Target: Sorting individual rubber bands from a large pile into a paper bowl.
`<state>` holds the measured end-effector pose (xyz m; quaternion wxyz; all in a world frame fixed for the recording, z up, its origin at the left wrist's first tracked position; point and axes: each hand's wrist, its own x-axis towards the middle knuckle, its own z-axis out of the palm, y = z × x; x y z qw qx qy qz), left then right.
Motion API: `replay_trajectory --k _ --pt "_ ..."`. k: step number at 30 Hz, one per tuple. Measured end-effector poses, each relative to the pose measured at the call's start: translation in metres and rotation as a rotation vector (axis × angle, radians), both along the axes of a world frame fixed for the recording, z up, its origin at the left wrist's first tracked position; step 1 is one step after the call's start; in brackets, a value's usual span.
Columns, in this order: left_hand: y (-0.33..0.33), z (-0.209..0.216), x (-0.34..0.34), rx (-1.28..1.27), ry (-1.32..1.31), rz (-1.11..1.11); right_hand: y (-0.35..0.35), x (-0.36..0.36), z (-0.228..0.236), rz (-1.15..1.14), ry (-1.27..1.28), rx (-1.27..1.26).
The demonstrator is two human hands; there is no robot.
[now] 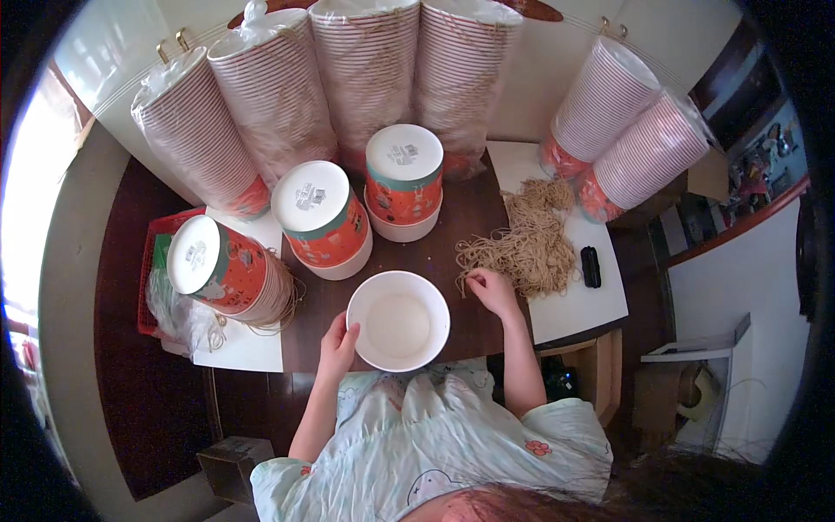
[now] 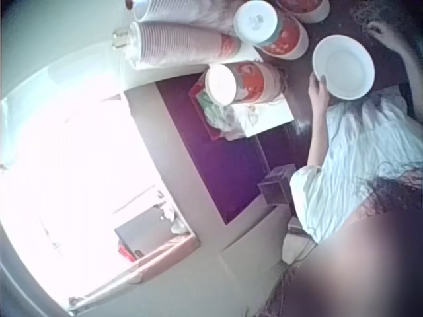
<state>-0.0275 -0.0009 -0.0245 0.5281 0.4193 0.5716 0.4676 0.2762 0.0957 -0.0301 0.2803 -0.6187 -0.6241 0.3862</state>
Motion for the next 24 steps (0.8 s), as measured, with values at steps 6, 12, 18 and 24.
replay_trajectory --k 6,12,18,24 --pt "-0.003 -0.005 0.006 0.037 0.045 0.022 -0.003 -0.003 -0.034 0.095 -0.471 0.132" --pt "-0.003 -0.003 0.014 0.044 0.093 -0.044 0.006 -0.016 -0.055 -0.005 -0.571 -0.004" --pt "-0.009 0.003 0.024 0.059 0.072 -0.039 0.01 -0.016 -0.019 0.033 0.066 -0.147" --pt "-0.014 0.001 0.035 0.04 0.019 -0.079 0.01 -0.017 0.046 0.042 0.37 0.376"
